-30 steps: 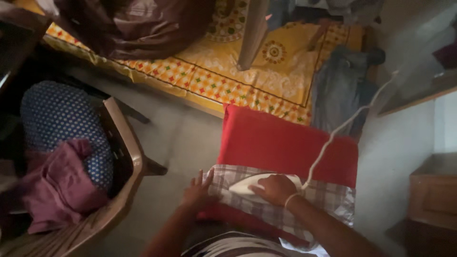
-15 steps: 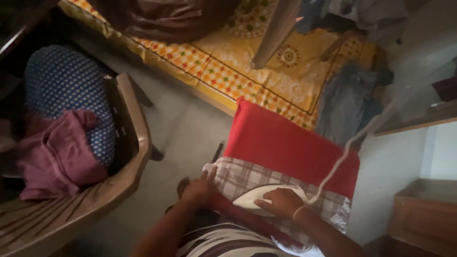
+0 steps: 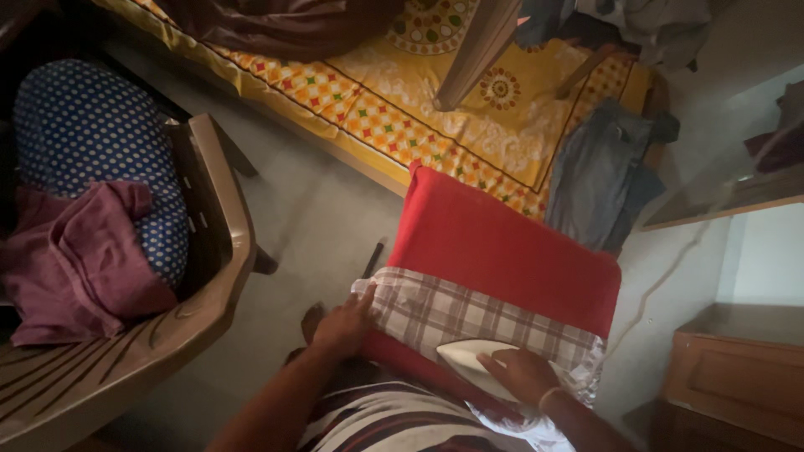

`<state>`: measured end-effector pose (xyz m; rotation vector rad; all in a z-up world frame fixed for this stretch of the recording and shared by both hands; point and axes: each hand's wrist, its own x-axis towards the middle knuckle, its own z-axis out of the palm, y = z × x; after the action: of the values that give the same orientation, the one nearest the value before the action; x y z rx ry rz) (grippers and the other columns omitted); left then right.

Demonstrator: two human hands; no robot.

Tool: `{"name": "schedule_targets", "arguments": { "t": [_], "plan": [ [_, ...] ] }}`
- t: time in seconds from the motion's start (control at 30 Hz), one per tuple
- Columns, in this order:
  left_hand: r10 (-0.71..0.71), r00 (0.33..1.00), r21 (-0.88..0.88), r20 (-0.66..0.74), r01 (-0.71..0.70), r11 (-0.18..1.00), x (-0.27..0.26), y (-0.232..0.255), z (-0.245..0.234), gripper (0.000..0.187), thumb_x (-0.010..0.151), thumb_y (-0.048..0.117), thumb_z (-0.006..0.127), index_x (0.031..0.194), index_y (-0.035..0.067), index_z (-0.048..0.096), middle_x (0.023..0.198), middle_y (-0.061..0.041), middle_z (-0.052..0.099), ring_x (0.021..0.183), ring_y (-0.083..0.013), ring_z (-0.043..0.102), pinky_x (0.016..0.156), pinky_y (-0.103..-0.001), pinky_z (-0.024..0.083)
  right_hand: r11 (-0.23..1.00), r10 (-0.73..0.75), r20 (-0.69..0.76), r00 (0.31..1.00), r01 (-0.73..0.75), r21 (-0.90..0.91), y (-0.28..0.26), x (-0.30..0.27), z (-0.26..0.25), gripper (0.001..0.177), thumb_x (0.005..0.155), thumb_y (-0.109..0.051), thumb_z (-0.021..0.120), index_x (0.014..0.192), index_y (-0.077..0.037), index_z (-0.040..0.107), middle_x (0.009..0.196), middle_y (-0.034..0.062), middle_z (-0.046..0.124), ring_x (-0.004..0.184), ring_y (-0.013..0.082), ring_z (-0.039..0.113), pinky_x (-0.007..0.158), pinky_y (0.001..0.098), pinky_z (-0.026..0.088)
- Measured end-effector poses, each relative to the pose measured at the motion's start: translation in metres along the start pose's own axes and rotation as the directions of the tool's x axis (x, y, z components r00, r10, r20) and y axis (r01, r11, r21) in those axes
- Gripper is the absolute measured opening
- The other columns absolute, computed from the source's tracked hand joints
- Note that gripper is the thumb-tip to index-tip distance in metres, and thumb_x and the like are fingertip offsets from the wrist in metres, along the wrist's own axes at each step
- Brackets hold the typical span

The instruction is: The person irons a plaid shirt laid out on a red cloth on a small table. They use a white electric iron to smooth the fabric, moving it back and forth across the shirt while holding it in place with their left hand.

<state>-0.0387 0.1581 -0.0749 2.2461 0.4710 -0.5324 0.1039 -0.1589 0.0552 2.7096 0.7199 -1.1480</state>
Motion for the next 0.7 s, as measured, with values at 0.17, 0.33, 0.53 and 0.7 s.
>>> {"name": "schedule_targets", "arguments": {
  "t": [0.17,0.33,0.53,0.7],
  "plan": [
    [0.227,0.974,0.205,0.007,-0.224,0.953,0.033,-0.042,0.024,0.066,0.097,0.041,0.053,0.154,0.022,0.026,0.155,-0.025,0.046,0.122,-0.0477,0.061,0.098,-0.054,0.052,0.981,0.022,0.036,0.999,-0.029,0.191,-0.046,0.02,-0.003,0.06,0.097,-0.063,0.042,0.11,-0.017,0.078,0.106,0.0096,0.078,0.098,0.0275,0.074,0.095,0.0422,0.053],
    [0.359,0.915,0.483,0.185,-0.402,0.777,0.03,-0.05,0.028,0.059,0.084,0.04,0.062,0.139,0.025,0.045,0.172,-0.019,0.025,0.142,-0.0445,0.046,0.104,-0.05,0.049,0.995,-0.029,-0.07,0.997,0.035,0.097,-0.083,0.023,-0.005,0.063,0.097,-0.064,0.044,0.103,-0.014,0.081,0.104,0.0142,0.078,0.101,0.0335,0.07,0.097,0.0457,0.052],
    [0.001,0.992,-0.043,0.129,0.004,0.999,0.028,-0.033,0.029,0.071,0.105,0.045,0.046,0.168,0.021,0.026,0.163,-0.022,0.028,0.139,-0.0477,0.046,0.115,-0.055,0.04,0.988,0.055,0.009,0.998,-0.055,0.143,0.026,-0.003,0.013,0.062,0.093,-0.065,0.043,0.112,-0.015,0.077,0.094,0.0107,0.079,0.087,0.0283,0.077,0.089,0.0424,0.057],
    [0.231,0.943,0.325,0.24,-0.303,0.896,0.024,-0.016,0.004,0.045,0.098,0.039,0.054,0.138,0.019,0.059,0.172,-0.018,0.016,0.145,-0.043,0.04,0.109,-0.056,0.045,0.992,0.12,0.008,0.993,-0.12,-0.033,0.061,-0.007,0.016,0.065,0.095,-0.067,0.041,0.105,-0.017,0.081,0.087,0.0141,0.079,0.083,0.0281,0.075,0.087,0.0436,0.057]
  ]
}}
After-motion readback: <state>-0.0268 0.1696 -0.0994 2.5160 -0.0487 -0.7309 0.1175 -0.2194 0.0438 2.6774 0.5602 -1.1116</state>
